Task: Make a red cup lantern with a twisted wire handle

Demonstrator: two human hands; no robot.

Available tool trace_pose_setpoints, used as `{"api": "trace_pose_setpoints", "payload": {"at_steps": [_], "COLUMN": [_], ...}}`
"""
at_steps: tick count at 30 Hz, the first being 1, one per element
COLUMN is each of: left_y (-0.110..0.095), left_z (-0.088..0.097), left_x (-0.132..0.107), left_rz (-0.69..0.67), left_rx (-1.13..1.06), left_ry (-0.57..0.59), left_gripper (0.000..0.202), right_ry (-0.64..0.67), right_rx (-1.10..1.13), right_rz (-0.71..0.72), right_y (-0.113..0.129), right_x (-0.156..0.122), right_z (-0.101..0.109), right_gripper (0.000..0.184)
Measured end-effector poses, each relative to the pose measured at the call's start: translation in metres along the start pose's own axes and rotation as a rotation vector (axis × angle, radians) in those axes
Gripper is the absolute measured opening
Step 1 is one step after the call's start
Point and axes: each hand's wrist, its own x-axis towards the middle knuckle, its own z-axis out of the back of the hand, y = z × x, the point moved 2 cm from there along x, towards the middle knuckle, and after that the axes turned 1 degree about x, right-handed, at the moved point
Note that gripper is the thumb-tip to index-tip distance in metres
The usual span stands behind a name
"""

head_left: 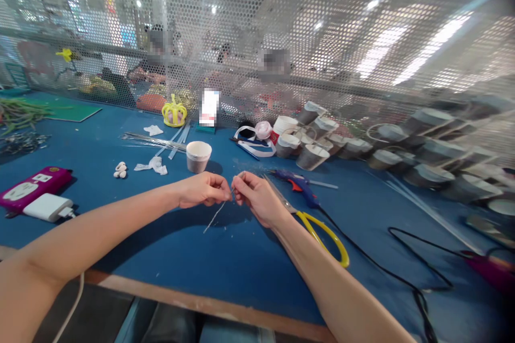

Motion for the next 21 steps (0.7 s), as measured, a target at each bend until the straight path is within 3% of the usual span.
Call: {"api": "trace_pose_setpoints", "payload": {"at_steps": [8, 11, 16, 21], "left_y": [0.0031, 0.0031, 0.0003, 0.0003], "left_z": [0.0053, 0.0055, 0.0051, 0.007], "left_x": [0.0015, 0.0013, 0.0001, 0.0009], "left_rz": [-0.074, -0.07, -0.034, -0.088], "left_rx": [0.223, 0.195, 0.069, 0.244], "left_ry": [-0.031, -0.031, -0.013, -0.043], "left_gripper": [0.014, 0.016, 0.02, 0.019], "right_ry": [-0.042, -0.059, 0.039, -0.003], "right_rx": [-0.032, -0.031, 0.038, -0.057], "right_rz": [-0.001, 0.0, 0.017, 0.002], "right_y": [-0.0046, -0.0032, 0.0004, -0.0006], "right_x": [0.0011, 0.0001, -0.0013, -0.0003], "right_z": [-0.0016, -0.003, -0.006, -0.0047], "right_gripper": [0.031, 0.029, 0.022, 0.023]}}
